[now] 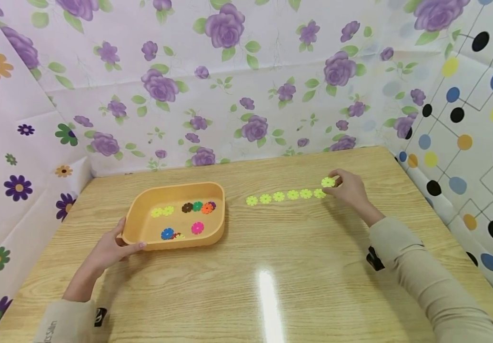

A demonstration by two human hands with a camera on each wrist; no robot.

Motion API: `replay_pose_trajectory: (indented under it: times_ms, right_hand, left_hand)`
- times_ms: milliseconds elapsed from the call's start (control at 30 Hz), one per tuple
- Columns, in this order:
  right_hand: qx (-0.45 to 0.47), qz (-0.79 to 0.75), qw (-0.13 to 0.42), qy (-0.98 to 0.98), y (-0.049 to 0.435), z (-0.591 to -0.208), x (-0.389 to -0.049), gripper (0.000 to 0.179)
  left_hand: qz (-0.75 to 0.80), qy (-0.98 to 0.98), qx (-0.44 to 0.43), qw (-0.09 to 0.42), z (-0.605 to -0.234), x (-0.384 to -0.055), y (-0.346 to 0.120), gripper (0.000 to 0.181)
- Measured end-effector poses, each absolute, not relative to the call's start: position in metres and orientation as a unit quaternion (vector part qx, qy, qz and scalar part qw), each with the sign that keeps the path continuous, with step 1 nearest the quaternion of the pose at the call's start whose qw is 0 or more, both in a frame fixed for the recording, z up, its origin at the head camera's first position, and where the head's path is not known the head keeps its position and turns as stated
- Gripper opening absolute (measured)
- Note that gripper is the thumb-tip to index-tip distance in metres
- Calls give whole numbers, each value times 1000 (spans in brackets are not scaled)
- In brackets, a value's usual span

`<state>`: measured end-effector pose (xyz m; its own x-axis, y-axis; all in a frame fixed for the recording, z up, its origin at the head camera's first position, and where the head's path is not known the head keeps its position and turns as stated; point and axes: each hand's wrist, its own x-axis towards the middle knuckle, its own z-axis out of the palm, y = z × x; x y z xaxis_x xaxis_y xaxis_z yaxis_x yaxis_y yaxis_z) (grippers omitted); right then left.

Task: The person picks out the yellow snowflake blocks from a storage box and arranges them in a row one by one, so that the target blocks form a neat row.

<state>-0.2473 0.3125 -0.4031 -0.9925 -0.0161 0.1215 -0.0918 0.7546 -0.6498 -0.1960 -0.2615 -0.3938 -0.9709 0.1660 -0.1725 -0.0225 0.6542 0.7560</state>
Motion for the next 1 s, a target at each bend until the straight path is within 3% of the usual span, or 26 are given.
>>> replay_pose_trajectory:
  times_ms: [700, 1000]
  right_hand:
    - [3, 289, -21, -957, 330, -419, -262, 44]
    - [-11, 316, -52, -947, 334, -427, -264, 53]
  left_hand:
    - [410, 905, 36, 110, -398, -198, -263, 106]
    - [419, 901, 37, 108, -398, -197, -263, 105]
